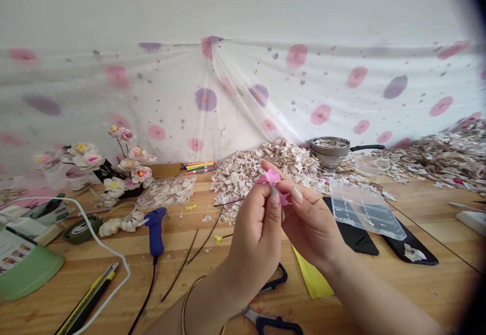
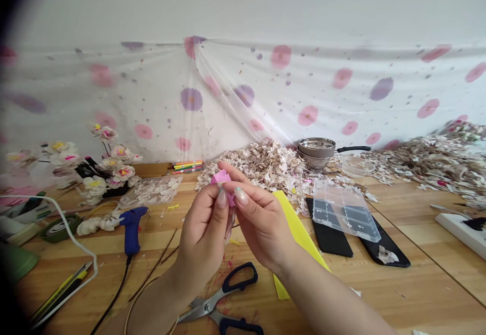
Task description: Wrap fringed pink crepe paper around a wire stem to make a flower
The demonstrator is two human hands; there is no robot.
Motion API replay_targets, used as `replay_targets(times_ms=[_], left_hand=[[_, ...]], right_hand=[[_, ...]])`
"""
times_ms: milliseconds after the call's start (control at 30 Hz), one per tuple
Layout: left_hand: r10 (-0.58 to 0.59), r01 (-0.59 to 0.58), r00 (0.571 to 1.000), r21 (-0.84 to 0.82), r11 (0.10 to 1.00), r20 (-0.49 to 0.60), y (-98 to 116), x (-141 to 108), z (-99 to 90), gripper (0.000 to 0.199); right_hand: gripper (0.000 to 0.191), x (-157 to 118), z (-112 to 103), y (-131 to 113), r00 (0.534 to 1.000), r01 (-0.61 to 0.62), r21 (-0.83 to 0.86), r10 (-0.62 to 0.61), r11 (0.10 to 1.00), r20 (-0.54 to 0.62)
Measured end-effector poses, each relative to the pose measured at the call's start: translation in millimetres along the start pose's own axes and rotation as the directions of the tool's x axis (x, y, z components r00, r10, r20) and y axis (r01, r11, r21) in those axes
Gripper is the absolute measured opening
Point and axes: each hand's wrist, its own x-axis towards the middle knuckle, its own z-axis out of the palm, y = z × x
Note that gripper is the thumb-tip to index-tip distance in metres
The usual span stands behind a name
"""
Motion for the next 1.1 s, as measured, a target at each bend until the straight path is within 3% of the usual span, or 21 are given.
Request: replay_targets(times_ms=[300,500,700,900,1100], left_hand=[[0.215,-0.214,0.977,0.088,0.973,-0.007,-7.2,1.3,0.1,0.018],[0.222,-0.221,0.975,0.094,0.971,-0.001,-5.5,1.0,-1.2,0.016],[0.272,-0.268,0.962,0.134,0.954,-0.009,-4.3,0.9,-1.3,0.015],[0.222,-0.221,0.975,0.100,0.970,0.004,-6.2,1.2,-1.4,0.015],[0.060,-0.057,0.997,-0.059,0.997,0.054,-5.2,-0.5,-1.2,0.021]], right_hand=[[0.015,3.2,0.2,-1.8,0.994,-0.084,0.012,0.085,0.996,-0.067],[0.016,3.5,0.0,-4.7,0.999,-0.038,0.006,0.038,0.999,0.017],[0.016,2.7,-1.3,-0.4,0.999,-0.050,0.000,0.050,0.999,0.010],[0.020,1.8,-2.2,-1.2,0.996,-0.091,0.009,0.091,0.996,-0.011],[0.014,3.4,-1.0,-4.0,0.997,-0.059,0.028,0.058,0.998,0.047]])
